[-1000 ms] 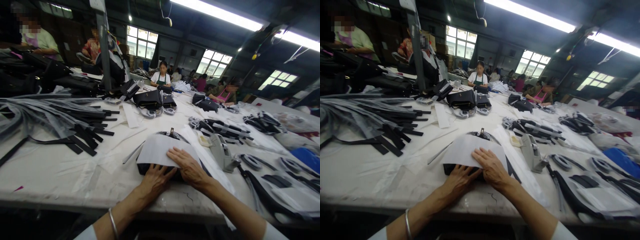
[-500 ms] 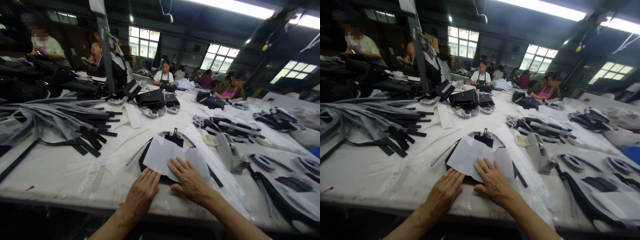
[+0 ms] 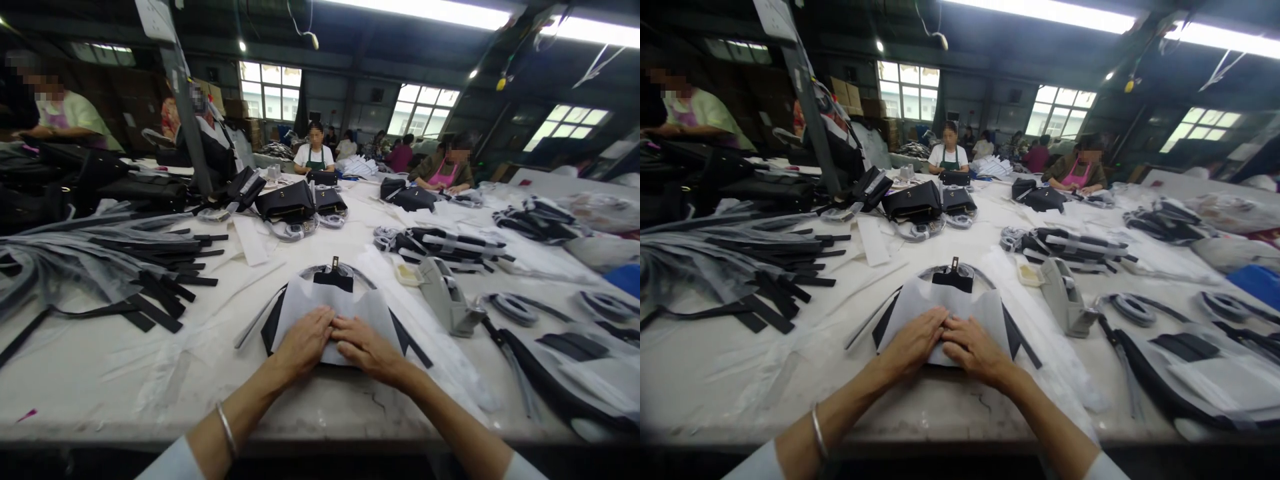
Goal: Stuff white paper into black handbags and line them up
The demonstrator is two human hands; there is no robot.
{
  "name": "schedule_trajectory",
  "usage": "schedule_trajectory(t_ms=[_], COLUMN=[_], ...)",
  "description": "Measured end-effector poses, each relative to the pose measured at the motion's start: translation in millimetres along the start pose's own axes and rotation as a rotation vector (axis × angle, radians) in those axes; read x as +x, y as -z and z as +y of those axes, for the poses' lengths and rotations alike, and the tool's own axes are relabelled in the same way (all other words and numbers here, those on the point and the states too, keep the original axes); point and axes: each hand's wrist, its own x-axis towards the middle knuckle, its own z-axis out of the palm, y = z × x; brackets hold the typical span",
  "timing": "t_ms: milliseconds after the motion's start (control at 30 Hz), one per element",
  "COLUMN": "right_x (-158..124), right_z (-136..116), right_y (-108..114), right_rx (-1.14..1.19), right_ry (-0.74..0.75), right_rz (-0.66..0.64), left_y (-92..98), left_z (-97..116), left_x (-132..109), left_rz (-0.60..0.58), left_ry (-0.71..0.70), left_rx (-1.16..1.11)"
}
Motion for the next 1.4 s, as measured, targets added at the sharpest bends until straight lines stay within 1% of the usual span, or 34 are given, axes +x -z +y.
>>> schedule_trajectory(t_ms=[33,100,133,167,300,400,500,567,633,700,767,800,867,933,1033,1100,1167,1200,1267,1333,1400], right_x=[0.9,4.2,6.6,9.3,18.8,21.0,20.8,20.6,20.9,22.3,25.5,27.9,33.8,40.1,48.2,52.9,56.2,56.8,55.2,50.3,44.4], right_z=[4.6,10.5,11.3,10.6,1.7,-0.3,4.2,8.0,9.6,7.2,0.5,-3.8,-12.1,-16.7,-11.9,-1.9,10.2,15.7,23.7,26.8,26.0], right_y=[0.3,1.0,1.5,2.3,6.6,7.8,5.1,0.6,-5.3,-10.5,-11.7,-10.2,-2.4,9.7,27.7,34.7,36.0,34.4,27.4,16.6,4.9], right_rx=[0.091,0.213,0.235,0.232,0.146,0.104,0.069,0.020,-0.091,-0.272,-0.467,-0.545,-0.624,-0.594,-0.414,-0.224,-0.027,0.042,0.087,0.040,-0.069], right_ry=[-0.040,-0.130,-0.173,-0.209,-0.275,-0.257,-0.229,-0.196,-0.160,-0.137,-0.118,-0.114,-0.120,-0.134,-0.157,-0.199,-0.229,-0.233,-0.241,-0.256,-0.235], right_rz=[0.091,0.254,0.300,0.317,0.298,0.278,0.257,0.253,0.252,0.235,0.167,0.114,-0.009,-0.088,-0.101,-0.094,-0.074,-0.055,0.014,0.139,0.278], left_y=[-8.8,-17.5,-18.0,-16.8,-5.3,-1.3,-5.3,-10.2,-13.3,-11.7,-4.2,1.4,13.8,24.7,32.6,31.2,25.3,21.3,12.3,4.0,-2.4], left_z=[-4.0,-7.1,-6.9,-6.2,-3.0,-2.5,-3.3,-3.6,-2.8,-0.1,3.8,5.8,9.5,12.1,14.8,15.9,15.9,15.5,14.3,13.5,13.2], left_x=[-4.9,-12.5,-14.6,-15.6,-16.0,-18.8,-22.2,-23.1,-22.0,-18.2,-11.8,-7.8,1.3,11.9,30.2,42.4,51.6,54.3,55.1,50.8,43.9], left_rz=[0.003,0.007,0.010,0.017,0.067,0.102,0.137,0.152,0.145,0.087,-0.060,-0.143,-0.276,-0.336,-0.377,-0.387,-0.377,-0.364,-0.322,-0.265,-0.199], left_ry=[0.017,0.040,0.047,0.054,0.074,-0.001,-0.073,-0.076,-0.074,-0.050,0.007,0.033,0.060,0.062,0.058,0.061,0.074,0.080,0.097,0.119,0.140], left_rx=[-0.001,-0.016,-0.027,-0.040,-0.095,-0.181,-0.238,-0.210,-0.164,-0.119,-0.068,-0.042,0.002,0.027,0.050,0.065,0.081,0.089,0.100,0.108,0.109])
